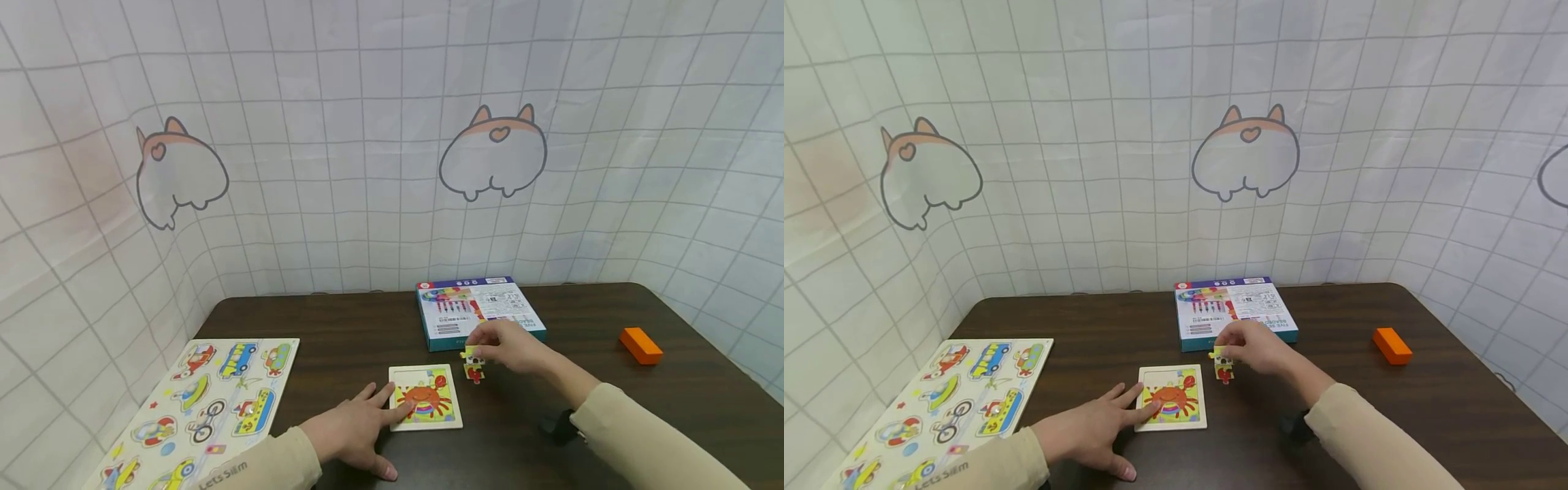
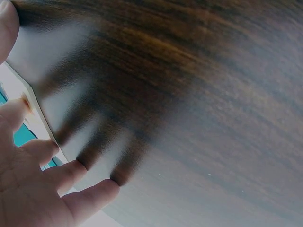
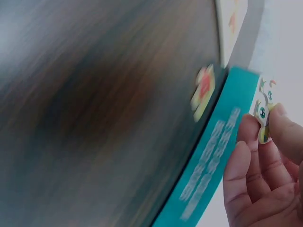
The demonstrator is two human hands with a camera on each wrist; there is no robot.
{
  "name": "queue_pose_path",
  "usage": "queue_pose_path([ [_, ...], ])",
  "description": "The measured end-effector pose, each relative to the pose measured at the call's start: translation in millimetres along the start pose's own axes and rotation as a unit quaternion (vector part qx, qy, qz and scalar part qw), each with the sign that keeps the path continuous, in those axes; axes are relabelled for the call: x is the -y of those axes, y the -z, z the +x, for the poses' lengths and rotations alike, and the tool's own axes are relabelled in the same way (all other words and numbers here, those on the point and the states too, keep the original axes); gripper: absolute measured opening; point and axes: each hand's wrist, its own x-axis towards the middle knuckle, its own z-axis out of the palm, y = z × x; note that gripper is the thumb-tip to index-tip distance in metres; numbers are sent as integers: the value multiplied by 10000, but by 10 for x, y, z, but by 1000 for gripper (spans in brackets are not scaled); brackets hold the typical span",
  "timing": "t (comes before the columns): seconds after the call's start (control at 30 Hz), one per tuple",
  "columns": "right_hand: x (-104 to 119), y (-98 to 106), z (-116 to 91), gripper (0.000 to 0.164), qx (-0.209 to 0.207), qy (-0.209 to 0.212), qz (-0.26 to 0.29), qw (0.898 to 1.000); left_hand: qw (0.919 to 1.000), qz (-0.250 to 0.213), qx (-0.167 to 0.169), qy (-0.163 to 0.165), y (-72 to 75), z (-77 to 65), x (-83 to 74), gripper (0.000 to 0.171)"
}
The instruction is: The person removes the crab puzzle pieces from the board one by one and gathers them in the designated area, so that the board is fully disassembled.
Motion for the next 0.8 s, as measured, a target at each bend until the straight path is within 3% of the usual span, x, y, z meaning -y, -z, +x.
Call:
queue_pose_path([
  [0.33, -377, 166, -188, 7, -26, -328, -184, 9993, 9999, 33, -67, 90, 82, -101, -118, 102],
  [0.43, -444, 161, -206, 6, 21, -427, -327, 9985, 10000, 43, -43, 42, 36, -51, -65, 103],
  [0.57, -480, 117, -188, 6, 41, -398, -574, 9975, 10000, 13, -2, 0, -4, -4, 1, 104],
  [0.8, -442, 51, -136, 6, 48, -572, -890, 9944, 10000, -31, 40, 54, 61, -67, -78, 103],
])
